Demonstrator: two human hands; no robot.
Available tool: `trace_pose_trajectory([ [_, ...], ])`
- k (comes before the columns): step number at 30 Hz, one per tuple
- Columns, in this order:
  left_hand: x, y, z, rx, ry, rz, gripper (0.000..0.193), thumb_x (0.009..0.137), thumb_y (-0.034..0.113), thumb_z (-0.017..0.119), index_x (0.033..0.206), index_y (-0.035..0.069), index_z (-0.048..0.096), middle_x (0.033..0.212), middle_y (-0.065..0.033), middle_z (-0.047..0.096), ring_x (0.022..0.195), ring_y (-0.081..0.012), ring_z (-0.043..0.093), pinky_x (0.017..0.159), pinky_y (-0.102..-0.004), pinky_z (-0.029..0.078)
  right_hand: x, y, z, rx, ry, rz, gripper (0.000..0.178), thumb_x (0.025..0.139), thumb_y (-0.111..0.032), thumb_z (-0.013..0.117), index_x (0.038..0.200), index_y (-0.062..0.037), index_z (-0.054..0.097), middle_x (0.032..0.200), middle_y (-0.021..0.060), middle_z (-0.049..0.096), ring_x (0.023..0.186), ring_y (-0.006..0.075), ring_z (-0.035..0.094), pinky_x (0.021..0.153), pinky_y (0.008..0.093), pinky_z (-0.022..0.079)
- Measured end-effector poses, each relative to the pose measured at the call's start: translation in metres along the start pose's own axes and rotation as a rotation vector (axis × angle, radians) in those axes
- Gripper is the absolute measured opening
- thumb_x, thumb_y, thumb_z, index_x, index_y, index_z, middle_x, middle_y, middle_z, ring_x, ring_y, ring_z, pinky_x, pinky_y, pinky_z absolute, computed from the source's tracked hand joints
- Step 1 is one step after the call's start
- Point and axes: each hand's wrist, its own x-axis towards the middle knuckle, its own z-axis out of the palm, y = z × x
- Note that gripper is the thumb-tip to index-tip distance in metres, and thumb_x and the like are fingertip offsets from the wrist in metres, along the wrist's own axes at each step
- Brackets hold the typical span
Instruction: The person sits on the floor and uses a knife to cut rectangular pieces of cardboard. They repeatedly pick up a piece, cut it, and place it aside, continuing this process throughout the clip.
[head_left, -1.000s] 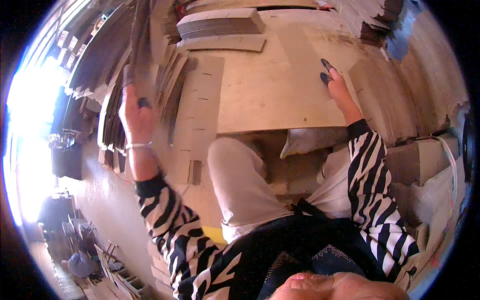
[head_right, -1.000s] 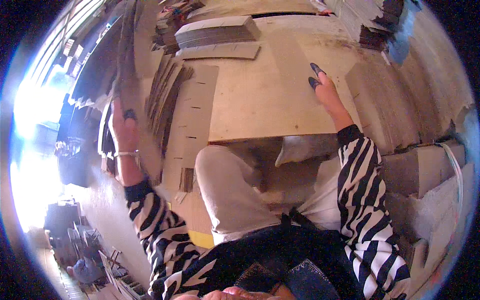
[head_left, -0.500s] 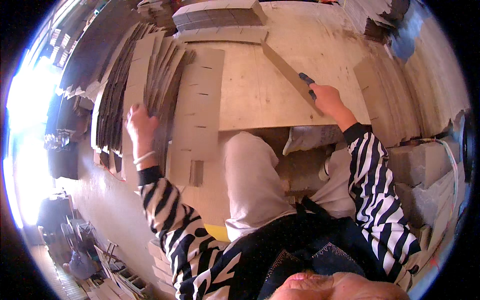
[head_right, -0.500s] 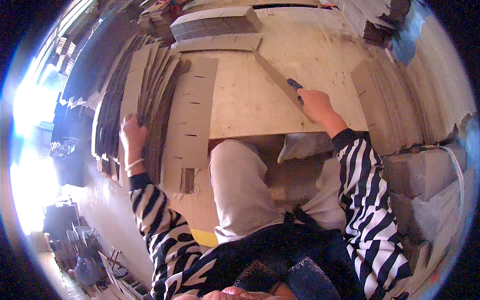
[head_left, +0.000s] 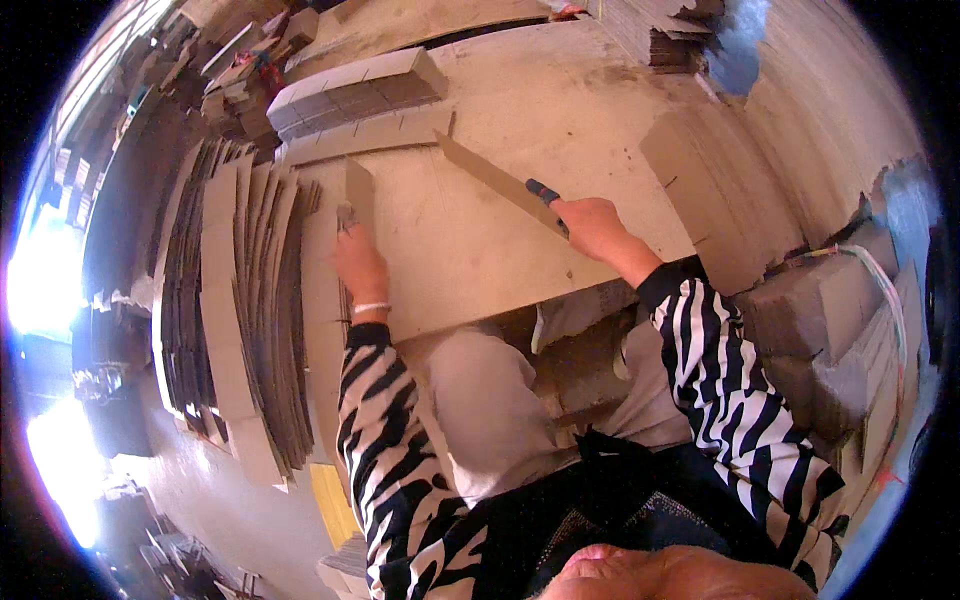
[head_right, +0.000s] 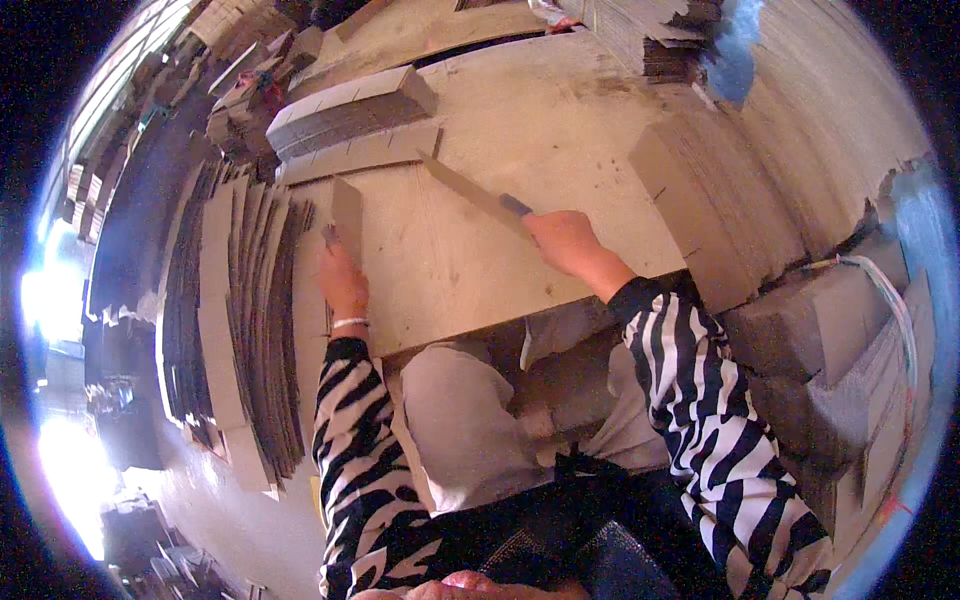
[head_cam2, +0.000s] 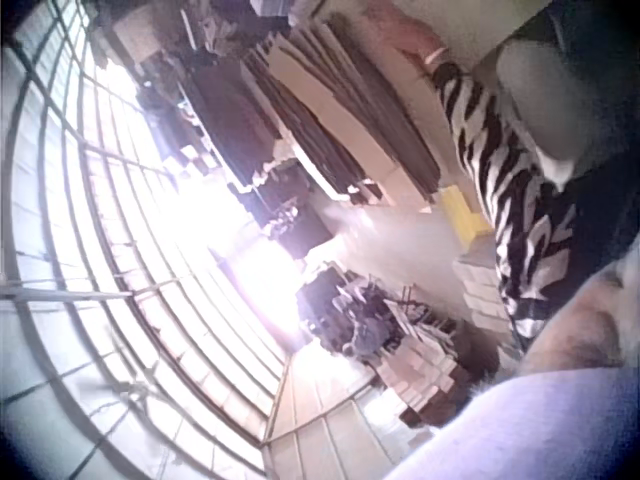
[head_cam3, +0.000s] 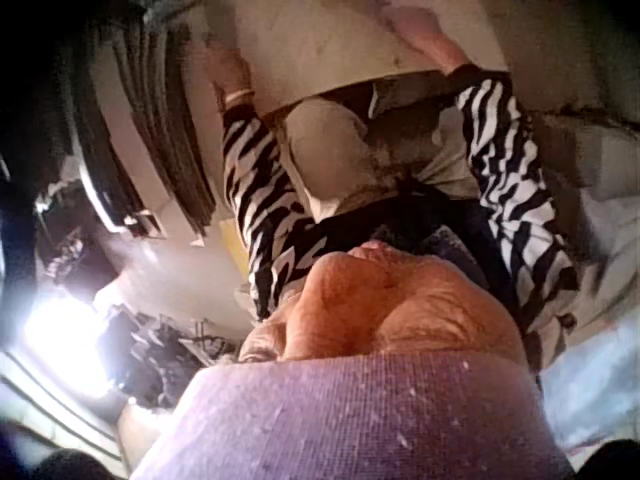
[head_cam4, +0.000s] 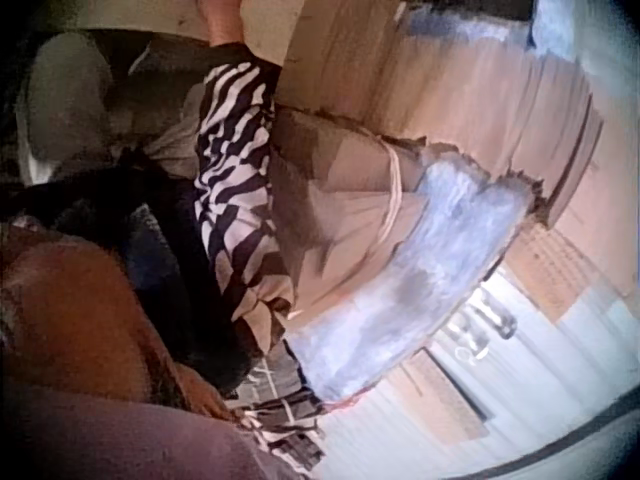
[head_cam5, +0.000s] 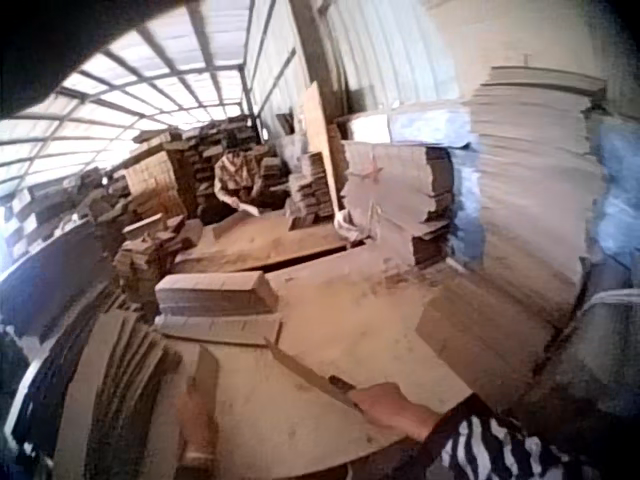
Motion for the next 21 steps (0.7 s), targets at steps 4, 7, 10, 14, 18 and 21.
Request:
trace_pose_trajectory([
  [4,-0.009,0.035,-0.038,-0.206,-0.355,-0.029,0.025,0.082,0.013,0.060,0.104,0.002,0.059,0.095,-0.0174,0.065,0.091,-0.0364,0.063,0.079,-0.0499,0.049,0.004,-0.005,0.002,-0.014,0.124,-0.065,0.017,0.079,-0.008,0.056,0.095,-0.0109,0.059,0.083,0.0129,0.064,0.080,0.0353,0.064,0.065,0.0476,0.048],
  [7,-0.009,0.031,-0.006,-0.533,-0.387,0.077,0.030,0.082,0.014,0.058,0.107,-0.002,0.062,0.095,-0.0211,0.067,0.094,-0.0360,0.064,0.079,-0.0452,0.050,0.009,-0.013,0.006,0.095,0.361,-0.225,0.017,0.078,-0.007,0.056,0.093,-0.0101,0.059,0.081,0.0126,0.063,0.079,0.0347,0.063,0.064,0.0470,0.048],
  [10,-0.016,0.052,-0.006,-0.408,-0.246,0.090,0.032,0.085,0.018,0.057,0.108,-0.002,0.066,0.096,-0.0214,0.067,0.088,-0.0309,0.065,0.078,-0.0380,0.050,0.005,-0.027,-0.005,0.182,0.478,-0.285,0.016,0.075,-0.004,0.057,0.091,-0.0076,0.060,0.082,0.0124,0.062,0.078,0.0335,0.061,0.063,0.0454,0.048],
  [14,-0.052,0.069,0.002,-1.214,-0.518,-0.149,0.030,0.087,0.017,0.053,0.106,0.000,0.068,0.089,-0.0124,0.068,0.078,-0.0186,0.062,0.070,-0.0314,0.047,0.006,-0.029,0.008,0.192,0.527,-0.340,0.019,0.078,-0.005,0.055,0.096,-0.0080,0.060,0.079,0.0110,0.062,0.075,0.0337,0.062,0.060,0.0454,0.049],
  [18,-0.086,0.085,-0.010,-1.234,-0.629,-0.124,0.033,0.087,0.016,0.048,0.110,0.000,0.067,0.092,-0.0033,0.066,0.080,-0.0118,0.060,0.063,-0.0247,0.046,0.006,-0.026,0.033,0.120,0.374,-0.302,0.023,0.080,-0.008,0.055,0.102,-0.0091,0.060,0.078,0.0114,0.063,0.074,0.0335,0.064,0.059,0.0459,0.050],
  [21,-0.083,0.087,-0.023,-1.312,-0.652,-0.148,0.035,0.089,0.017,0.045,0.110,0.000,0.066,0.095,-0.0036,0.066,0.080,-0.0115,0.060,0.062,-0.0239,0.045,0.013,-0.019,0.039,0.063,0.243,-0.267,0.024,0.081,-0.012,0.056,0.105,-0.0108,0.059,0.077,0.0117,0.064,0.073,0.0332,0.065,0.059,0.0459,0.050],
])
